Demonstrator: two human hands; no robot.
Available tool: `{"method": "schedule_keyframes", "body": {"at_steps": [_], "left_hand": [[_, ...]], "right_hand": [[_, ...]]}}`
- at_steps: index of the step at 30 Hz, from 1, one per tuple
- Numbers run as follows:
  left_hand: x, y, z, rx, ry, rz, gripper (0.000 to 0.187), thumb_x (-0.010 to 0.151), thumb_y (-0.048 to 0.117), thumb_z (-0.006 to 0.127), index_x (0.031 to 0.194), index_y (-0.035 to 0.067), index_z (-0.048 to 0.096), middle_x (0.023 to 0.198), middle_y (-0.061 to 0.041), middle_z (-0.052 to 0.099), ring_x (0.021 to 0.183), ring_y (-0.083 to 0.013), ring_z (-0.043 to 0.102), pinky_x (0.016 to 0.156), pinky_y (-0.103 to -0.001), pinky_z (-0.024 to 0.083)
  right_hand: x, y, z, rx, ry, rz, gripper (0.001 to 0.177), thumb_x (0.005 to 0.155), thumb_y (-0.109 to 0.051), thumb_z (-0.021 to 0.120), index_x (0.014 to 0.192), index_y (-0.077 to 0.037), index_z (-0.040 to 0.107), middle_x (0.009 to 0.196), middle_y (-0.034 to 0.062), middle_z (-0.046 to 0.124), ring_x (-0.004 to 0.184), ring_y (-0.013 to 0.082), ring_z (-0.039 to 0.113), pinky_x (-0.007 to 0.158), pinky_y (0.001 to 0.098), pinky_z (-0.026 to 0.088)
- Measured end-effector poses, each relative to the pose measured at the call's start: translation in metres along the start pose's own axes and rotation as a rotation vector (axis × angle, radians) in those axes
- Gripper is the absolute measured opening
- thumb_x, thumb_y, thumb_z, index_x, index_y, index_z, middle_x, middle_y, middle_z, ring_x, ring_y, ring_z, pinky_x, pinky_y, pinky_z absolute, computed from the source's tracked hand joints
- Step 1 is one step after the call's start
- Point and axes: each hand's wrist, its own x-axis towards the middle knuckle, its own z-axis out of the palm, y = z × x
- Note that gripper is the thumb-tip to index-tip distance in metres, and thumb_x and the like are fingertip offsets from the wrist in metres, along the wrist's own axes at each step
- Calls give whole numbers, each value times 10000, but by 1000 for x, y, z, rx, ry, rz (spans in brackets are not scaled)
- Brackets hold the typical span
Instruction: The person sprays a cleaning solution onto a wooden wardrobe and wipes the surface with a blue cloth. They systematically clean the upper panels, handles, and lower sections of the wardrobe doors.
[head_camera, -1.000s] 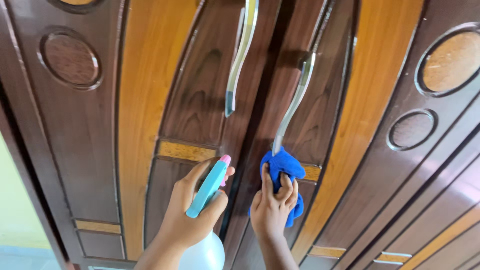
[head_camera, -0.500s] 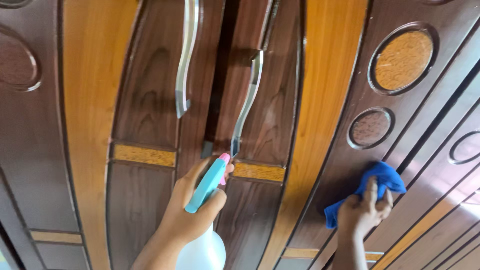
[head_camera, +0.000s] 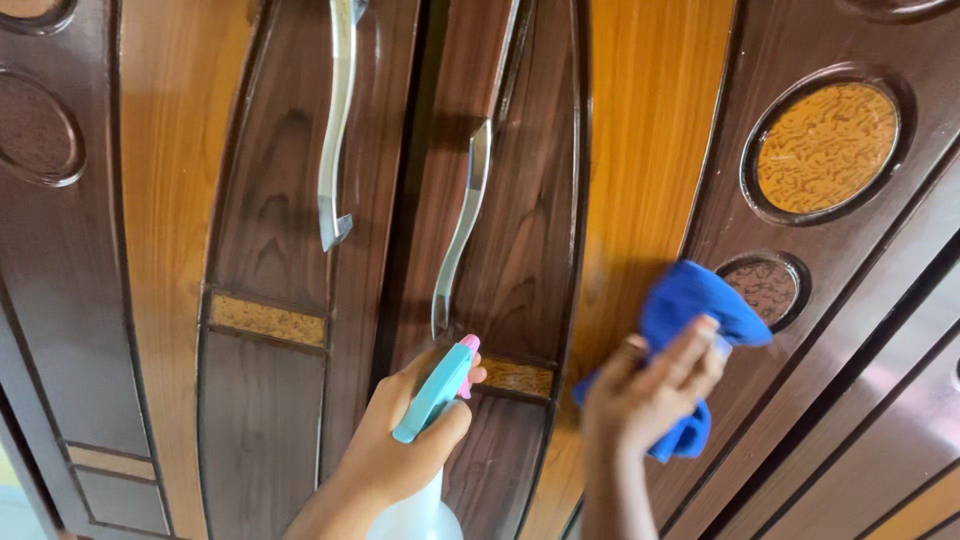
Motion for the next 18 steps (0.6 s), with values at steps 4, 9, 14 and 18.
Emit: {"method": "schedule_keyframes", "body": {"at_steps": [4, 9, 14, 18], "left_hand": [[-1, 0, 5, 47, 21, 148, 601, 788, 89, 579, 1386, 30, 593, 1117, -116, 768, 1091, -173, 704, 965, -315, 517], [-2, 8, 11, 88, 95, 218, 599, 781, 92, 595, 1375, 19, 586, 1134, -136, 784, 1105, -197, 719, 954, -331, 526], [-7, 27, 24, 160, 92, 182, 553, 774, 90, 601, 1324, 31, 614, 1114, -120, 766, 1073, -196, 751, 922, -325, 554], [-13, 37, 37, 142, 68, 195, 575, 770, 89, 596, 1344, 55, 590, 1116, -100, 794, 1060, -190, 699, 900, -314, 546]], "right_hand": [[3, -46, 3, -234, -188, -56, 480, 983, -197, 617, 1460, -227, 663, 1510, 243, 453, 1409, 499, 393, 1184, 577, 289], [-18, -66, -2, -66, -243, -369, 405, 933, -219, 658, 1313, -337, 731, 1415, 124, 516, 1413, 428, 407, 1178, 584, 286], [-24, -24, -21, -61, -288, -531, 477, 859, -177, 685, 1295, -363, 743, 1384, 81, 547, 1385, 376, 451, 1173, 556, 306], [-2, 39, -40, -62, -243, -482, 452, 845, -150, 683, 1240, -351, 771, 1319, 96, 563, 1335, 375, 485, 1122, 527, 328]]}}
